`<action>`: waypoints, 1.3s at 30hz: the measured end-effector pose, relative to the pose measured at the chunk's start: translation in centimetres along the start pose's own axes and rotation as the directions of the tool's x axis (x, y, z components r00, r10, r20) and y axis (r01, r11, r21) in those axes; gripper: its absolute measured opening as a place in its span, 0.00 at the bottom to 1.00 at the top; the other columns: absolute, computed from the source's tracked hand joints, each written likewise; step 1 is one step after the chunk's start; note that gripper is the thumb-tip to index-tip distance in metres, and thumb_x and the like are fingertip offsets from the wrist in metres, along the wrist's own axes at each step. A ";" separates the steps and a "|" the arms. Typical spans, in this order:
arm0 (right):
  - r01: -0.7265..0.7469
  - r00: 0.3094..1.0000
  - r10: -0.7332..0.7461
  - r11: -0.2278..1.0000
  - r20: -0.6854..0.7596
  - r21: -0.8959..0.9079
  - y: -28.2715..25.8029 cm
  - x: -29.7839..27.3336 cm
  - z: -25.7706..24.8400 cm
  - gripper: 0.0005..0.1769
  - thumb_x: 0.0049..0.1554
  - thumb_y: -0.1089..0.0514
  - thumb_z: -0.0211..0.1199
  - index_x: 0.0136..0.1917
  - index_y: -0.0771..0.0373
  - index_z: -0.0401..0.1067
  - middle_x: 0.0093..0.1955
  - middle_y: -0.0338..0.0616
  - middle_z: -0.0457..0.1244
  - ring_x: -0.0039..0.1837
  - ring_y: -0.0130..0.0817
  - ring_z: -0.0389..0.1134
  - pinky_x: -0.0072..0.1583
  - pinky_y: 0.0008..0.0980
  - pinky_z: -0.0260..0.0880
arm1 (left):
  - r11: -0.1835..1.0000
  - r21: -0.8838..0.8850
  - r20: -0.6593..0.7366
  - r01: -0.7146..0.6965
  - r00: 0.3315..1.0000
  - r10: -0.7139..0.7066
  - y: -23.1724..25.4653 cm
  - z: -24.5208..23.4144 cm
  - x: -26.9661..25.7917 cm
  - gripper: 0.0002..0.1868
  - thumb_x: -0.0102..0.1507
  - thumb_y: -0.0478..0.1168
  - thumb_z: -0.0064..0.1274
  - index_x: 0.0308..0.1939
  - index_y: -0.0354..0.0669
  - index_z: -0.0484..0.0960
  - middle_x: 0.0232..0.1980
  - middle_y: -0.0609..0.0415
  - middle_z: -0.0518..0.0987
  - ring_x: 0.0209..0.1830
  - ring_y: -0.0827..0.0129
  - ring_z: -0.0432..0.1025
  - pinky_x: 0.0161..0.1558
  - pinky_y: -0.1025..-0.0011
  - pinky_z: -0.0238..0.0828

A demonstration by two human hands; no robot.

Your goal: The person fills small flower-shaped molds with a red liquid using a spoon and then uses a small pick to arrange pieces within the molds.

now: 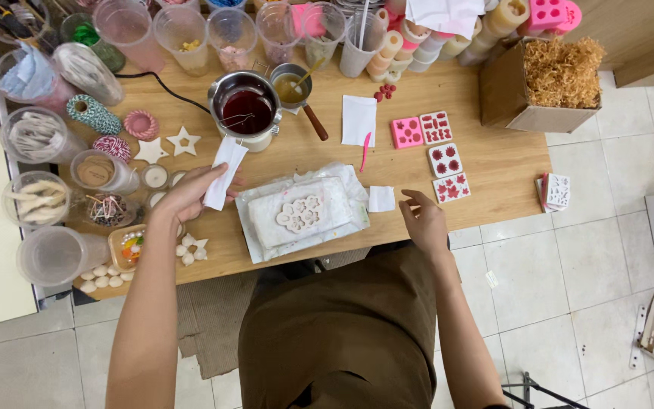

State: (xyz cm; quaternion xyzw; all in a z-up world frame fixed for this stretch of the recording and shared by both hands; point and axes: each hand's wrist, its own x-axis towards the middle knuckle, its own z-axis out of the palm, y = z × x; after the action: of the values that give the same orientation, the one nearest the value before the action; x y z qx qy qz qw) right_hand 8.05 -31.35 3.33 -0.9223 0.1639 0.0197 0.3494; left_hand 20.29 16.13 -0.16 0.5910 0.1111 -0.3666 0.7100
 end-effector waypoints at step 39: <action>0.195 0.972 -0.126 0.905 -0.201 0.378 -9.7 5.0 -5.4 0.13 0.64 0.59 0.67 0.58 0.71 0.76 0.48 0.39 0.70 0.48 0.19 0.66 0.49 0.22 0.67 | 0.967 0.246 -0.385 0.060 0.922 0.040 4.8 8.2 -10.0 0.31 0.70 0.62 0.34 0.32 0.40 0.79 0.21 0.63 0.69 0.16 0.80 0.61 0.19 0.77 0.58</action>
State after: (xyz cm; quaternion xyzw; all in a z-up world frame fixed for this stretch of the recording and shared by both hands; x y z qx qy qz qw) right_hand 15.46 -29.46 12.83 -0.8414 0.1174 -0.1221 0.5131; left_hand 14.13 12.66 11.66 0.7366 0.2044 -0.2575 0.5910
